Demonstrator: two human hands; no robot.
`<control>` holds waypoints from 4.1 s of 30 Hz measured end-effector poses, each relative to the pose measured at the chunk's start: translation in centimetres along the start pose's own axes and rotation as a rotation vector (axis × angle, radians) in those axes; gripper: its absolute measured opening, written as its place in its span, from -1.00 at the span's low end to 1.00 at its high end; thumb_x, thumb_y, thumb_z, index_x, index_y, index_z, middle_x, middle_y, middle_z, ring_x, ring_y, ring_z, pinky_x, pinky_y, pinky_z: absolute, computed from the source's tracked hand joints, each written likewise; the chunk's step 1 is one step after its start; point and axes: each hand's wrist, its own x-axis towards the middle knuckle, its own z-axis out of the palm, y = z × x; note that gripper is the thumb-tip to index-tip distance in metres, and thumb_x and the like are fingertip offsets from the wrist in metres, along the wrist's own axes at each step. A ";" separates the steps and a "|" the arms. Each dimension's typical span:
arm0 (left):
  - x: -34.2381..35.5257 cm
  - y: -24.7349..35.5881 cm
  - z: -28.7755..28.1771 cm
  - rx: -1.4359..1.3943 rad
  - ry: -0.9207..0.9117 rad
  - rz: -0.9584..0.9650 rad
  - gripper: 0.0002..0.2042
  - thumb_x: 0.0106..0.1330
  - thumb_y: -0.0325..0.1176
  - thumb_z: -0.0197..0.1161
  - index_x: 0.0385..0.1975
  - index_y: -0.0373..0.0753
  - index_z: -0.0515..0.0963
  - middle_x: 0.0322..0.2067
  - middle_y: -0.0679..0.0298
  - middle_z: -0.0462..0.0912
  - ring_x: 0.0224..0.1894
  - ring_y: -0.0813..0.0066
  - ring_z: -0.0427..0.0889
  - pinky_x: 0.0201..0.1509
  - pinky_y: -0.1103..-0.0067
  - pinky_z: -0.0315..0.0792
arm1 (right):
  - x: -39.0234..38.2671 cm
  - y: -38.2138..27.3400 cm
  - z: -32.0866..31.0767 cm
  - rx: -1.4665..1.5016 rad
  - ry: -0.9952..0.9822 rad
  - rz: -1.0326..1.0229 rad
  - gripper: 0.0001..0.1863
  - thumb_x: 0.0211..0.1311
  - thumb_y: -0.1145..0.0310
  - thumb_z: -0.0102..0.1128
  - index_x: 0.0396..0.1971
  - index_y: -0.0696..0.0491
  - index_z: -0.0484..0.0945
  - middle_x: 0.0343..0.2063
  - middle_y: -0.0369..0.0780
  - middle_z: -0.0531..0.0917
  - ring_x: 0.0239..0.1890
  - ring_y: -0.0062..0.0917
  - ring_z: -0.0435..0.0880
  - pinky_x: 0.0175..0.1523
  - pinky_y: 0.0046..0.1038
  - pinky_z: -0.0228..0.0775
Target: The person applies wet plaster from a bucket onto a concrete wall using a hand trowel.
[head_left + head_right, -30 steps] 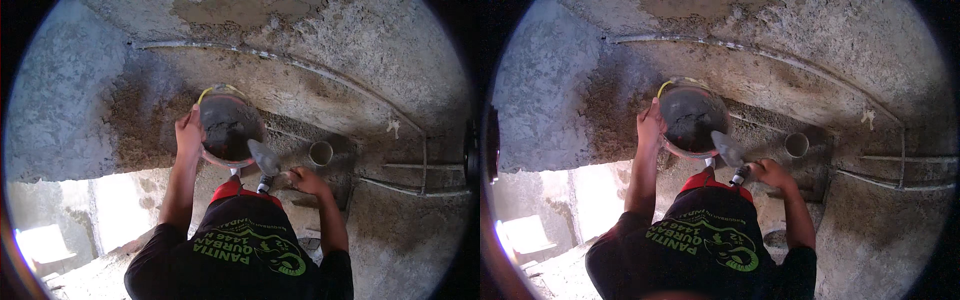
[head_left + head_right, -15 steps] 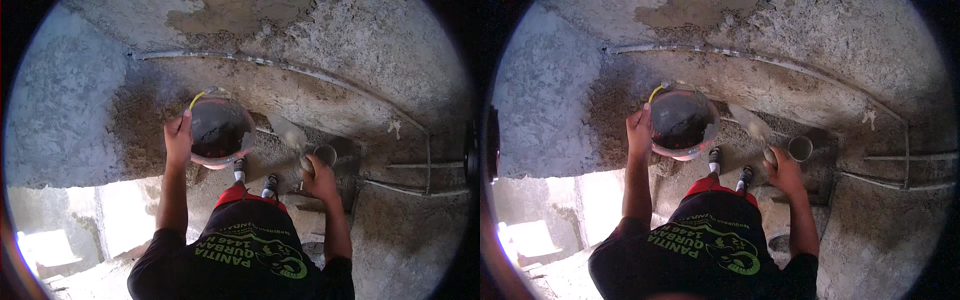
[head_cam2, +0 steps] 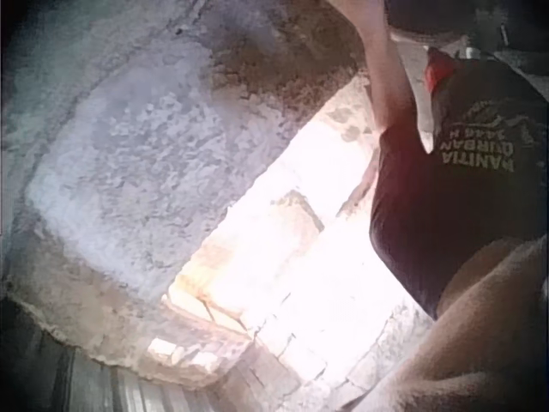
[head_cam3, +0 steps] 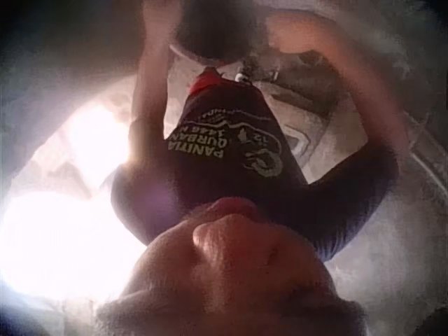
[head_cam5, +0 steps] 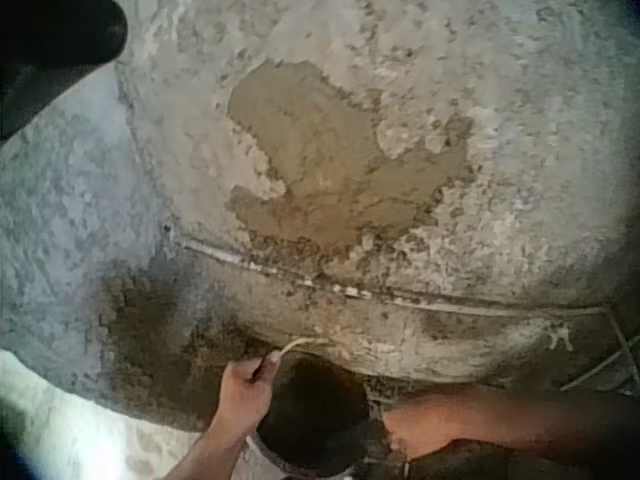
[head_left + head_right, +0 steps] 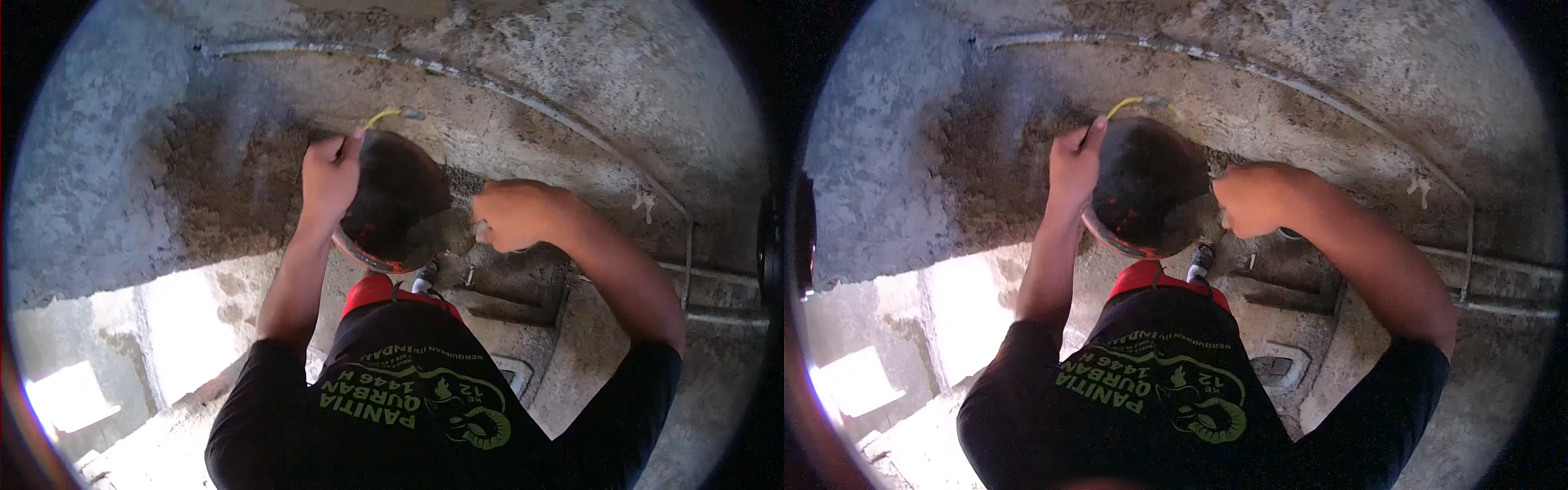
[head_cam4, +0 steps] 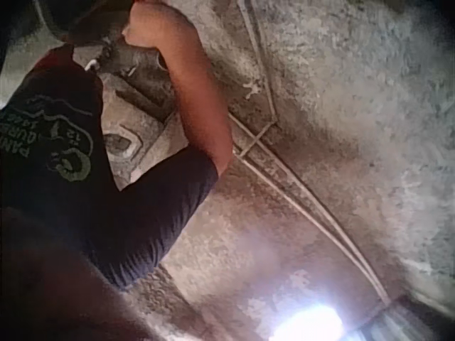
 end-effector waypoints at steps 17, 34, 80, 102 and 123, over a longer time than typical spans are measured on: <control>0.8 -1.2 0.7 -0.140 -0.141 0.015 -0.54 0.40 -0.09 0.21 -0.57 -0.42 0.52 -0.78 0.26 0.36 -0.66 0.50 0.25 -0.53 0.40 0.27 | -4.6 2.4 9.0 0.748 0.398 -0.300 -0.54 0.19 0.27 0.31 0.08 0.06 0.51 -0.20 0.01 0.67 -0.14 -0.14 0.67 0.00 -0.26 0.45; -2.8 -9.9 -8.5 -0.358 0.170 -0.378 -0.53 0.44 -0.07 0.18 -0.74 -0.09 0.30 -0.80 0.51 0.22 -0.80 0.73 0.15 -0.76 0.62 -0.01 | -6.4 1.6 9.0 -0.248 1.453 -0.069 -0.63 0.18 0.03 0.27 -0.22 0.03 0.57 -0.32 -0.21 0.66 -0.30 -0.29 0.66 -0.29 -0.26 0.47; -4.2 -14.4 -11.4 -0.463 0.271 -0.508 -0.54 0.47 -0.06 0.12 -0.71 -0.05 0.25 -0.79 0.54 0.15 -0.81 0.72 0.11 -0.74 0.62 -0.04 | 4.9 0.6 7.2 0.366 2.290 -0.464 -0.80 0.21 0.29 0.25 -0.24 0.05 0.51 -0.41 -0.10 0.58 -0.37 -0.24 0.63 -0.25 -0.23 0.52; -8.3 -18.2 -12.4 -0.186 0.242 -0.434 -0.63 0.48 -0.17 0.10 -0.41 -0.38 0.58 -0.57 0.43 0.52 -0.51 0.60 0.41 -0.35 0.53 0.36 | 12.8 1.2 25.6 0.918 0.748 0.433 -0.39 0.21 -0.04 0.21 0.00 0.19 0.42 -0.18 0.11 0.64 -0.07 0.10 0.60 -0.02 -0.04 0.47; -2.3 -17.1 -13.8 -0.442 0.241 -0.440 -0.62 0.41 -0.14 0.23 -0.62 -0.14 0.36 -0.74 0.51 0.29 -0.77 0.71 0.20 -0.72 0.63 0.06 | 17.8 10.4 -5.6 0.444 1.843 0.457 -0.56 0.33 0.25 0.12 0.02 0.25 0.30 -0.42 0.14 0.59 -0.45 0.08 0.64 -0.43 -0.01 0.47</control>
